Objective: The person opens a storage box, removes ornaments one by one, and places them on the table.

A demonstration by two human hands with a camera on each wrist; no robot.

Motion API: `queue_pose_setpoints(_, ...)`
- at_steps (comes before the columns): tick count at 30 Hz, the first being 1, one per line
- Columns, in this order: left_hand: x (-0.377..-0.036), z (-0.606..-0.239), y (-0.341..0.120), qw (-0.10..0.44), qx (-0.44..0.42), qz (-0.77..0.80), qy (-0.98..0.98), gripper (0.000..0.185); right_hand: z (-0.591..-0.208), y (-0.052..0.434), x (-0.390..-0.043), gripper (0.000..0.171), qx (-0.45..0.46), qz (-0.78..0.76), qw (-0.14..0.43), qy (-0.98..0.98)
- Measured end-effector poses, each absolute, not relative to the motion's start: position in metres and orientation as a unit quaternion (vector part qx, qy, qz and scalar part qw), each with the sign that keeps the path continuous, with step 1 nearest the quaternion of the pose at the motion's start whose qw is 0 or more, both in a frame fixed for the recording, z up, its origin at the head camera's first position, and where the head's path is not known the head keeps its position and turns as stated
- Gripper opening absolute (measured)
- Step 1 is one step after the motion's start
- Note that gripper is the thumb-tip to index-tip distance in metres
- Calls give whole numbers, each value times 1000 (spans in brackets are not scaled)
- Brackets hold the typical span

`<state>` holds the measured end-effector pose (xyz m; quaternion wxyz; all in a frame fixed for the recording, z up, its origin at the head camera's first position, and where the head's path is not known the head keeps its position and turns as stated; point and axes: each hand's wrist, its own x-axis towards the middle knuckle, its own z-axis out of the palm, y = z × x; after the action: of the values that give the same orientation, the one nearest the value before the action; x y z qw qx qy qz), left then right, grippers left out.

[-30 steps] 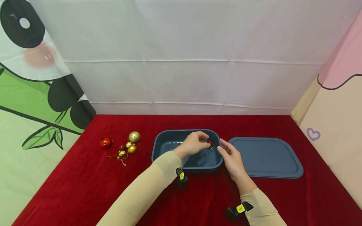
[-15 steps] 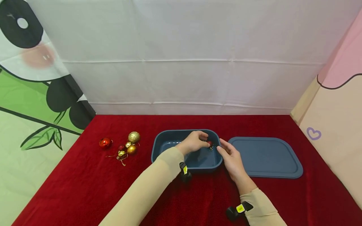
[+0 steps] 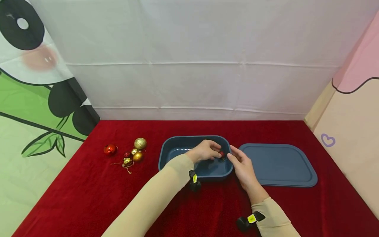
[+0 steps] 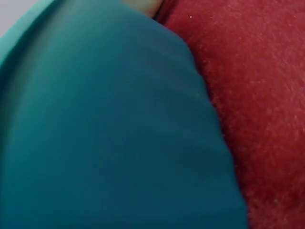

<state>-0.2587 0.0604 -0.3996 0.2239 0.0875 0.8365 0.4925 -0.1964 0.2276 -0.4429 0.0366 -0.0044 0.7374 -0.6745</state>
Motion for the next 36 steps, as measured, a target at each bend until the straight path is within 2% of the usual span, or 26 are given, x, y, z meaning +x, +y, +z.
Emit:
queue_pose_setpoints(18, -256, -395, 66, 210, 110, 463, 854, 33, -441, 228, -197, 62, -6, -681, 37, 732)
queue_pose_setpoints(26, -254, -393, 59, 204, 104, 479, 847, 21, -442, 230, -196, 61, -4, -677, 37, 735)
queue_pose_setpoints(36, -251, -381, 43, 194, 108, 514, 829, 26, -442, 228, -197, 60, -2, -679, 31, 734)
